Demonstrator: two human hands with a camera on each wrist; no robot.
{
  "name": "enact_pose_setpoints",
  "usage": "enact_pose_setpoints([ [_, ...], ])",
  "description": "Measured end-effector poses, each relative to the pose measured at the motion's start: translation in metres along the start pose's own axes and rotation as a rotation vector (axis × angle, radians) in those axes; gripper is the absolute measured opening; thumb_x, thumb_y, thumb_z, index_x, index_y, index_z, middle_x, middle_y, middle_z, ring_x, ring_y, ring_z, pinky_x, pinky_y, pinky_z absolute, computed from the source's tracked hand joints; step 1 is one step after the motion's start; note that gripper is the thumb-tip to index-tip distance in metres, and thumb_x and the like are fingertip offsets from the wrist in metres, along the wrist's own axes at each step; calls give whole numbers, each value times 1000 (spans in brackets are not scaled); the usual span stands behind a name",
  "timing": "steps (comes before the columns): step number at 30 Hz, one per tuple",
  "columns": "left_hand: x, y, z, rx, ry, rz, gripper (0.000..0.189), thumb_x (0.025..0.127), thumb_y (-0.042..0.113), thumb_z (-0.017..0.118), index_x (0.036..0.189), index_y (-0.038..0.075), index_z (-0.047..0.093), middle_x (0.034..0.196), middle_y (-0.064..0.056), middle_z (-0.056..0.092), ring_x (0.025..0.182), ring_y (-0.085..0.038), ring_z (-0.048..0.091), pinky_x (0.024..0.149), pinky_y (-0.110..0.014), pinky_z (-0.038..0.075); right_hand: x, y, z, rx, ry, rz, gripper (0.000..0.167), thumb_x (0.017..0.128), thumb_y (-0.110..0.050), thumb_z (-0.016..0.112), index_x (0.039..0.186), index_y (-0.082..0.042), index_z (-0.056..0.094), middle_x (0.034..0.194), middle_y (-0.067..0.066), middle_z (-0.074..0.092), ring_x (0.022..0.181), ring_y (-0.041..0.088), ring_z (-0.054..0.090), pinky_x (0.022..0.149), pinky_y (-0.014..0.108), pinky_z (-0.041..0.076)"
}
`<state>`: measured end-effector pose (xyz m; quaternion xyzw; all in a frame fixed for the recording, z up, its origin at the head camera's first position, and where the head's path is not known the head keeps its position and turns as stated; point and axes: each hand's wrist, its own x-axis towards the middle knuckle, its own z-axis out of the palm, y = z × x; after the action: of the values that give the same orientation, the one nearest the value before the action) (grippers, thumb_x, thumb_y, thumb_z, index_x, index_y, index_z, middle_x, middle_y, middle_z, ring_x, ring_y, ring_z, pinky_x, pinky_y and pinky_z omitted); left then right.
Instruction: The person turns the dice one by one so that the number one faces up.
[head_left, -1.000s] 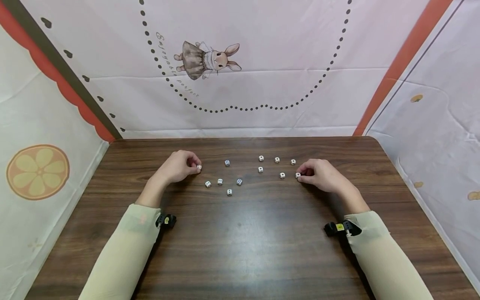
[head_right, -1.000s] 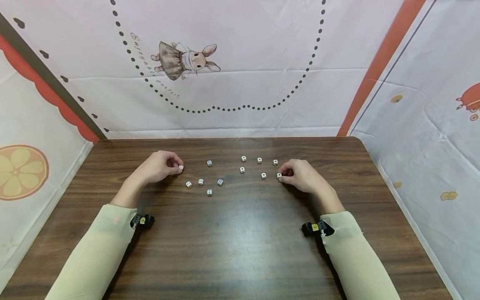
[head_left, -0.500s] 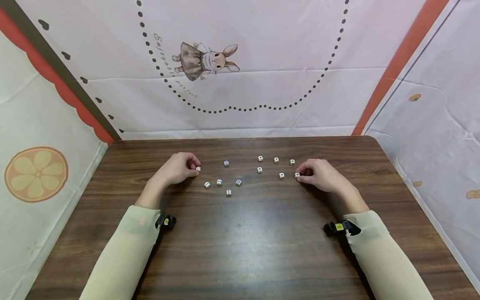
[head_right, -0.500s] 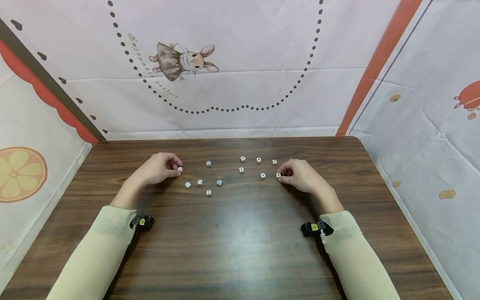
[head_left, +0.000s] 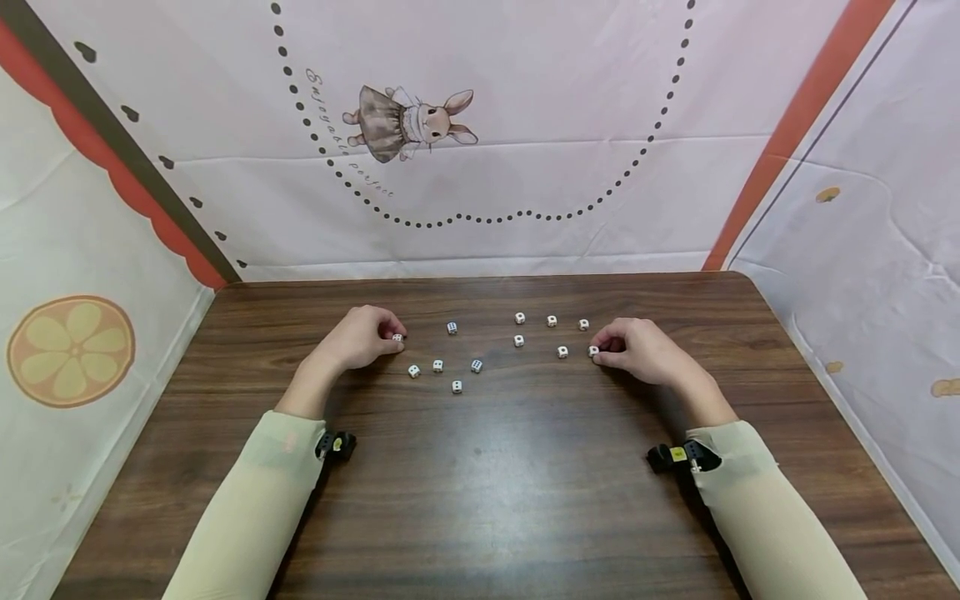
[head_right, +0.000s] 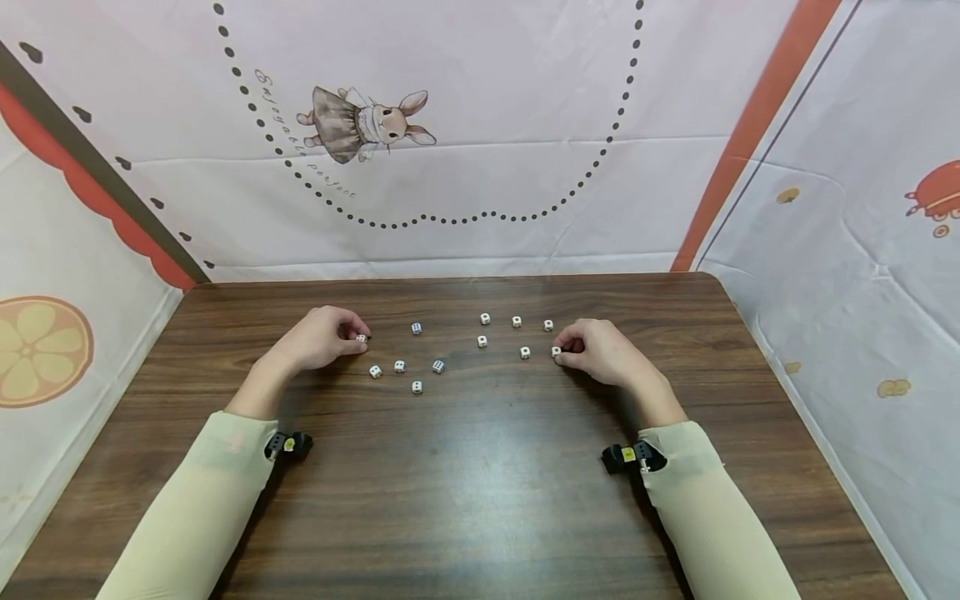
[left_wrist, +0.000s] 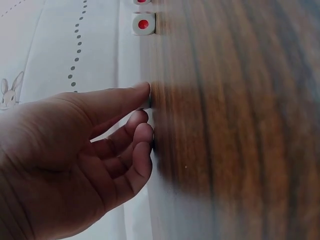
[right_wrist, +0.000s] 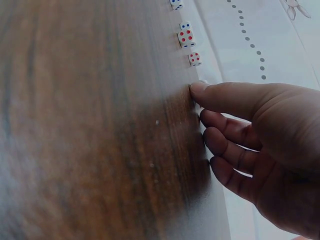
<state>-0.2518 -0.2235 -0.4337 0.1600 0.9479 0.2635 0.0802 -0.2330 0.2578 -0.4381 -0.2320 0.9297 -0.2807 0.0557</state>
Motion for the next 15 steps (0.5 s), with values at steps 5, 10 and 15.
enact_pose_setpoints([
  [5, 0, 1, 0, -5, 15, 3, 10, 94, 11, 79, 103, 8, 77, 87, -1, 68, 83, -19, 61, 79, -39, 46, 0, 0, 0, 2, -1, 0, 10, 93, -11, 83, 102, -8, 79, 87, -4, 70, 81, 14, 62, 76, 37, 51],
  [10, -1, 1, 1, -21, 24, -13, 9, 95, 12, 79, 103, 10, 76, 89, -2, 69, 86, -20, 62, 82, -40, 47, 0, 1, 1, 3, 2, -4, 10, 93, -11, 83, 103, -8, 79, 87, -3, 70, 81, 14, 62, 76, 37, 51],
  [15, -2, 1, 1, -37, 37, -12, 9, 95, 13, 79, 103, 10, 76, 92, -2, 71, 89, -21, 63, 83, -40, 47, 1, 1, 1, 2, 4, -7, 10, 93, -10, 83, 102, -8, 79, 87, -4, 70, 81, 14, 63, 75, 36, 51],
])
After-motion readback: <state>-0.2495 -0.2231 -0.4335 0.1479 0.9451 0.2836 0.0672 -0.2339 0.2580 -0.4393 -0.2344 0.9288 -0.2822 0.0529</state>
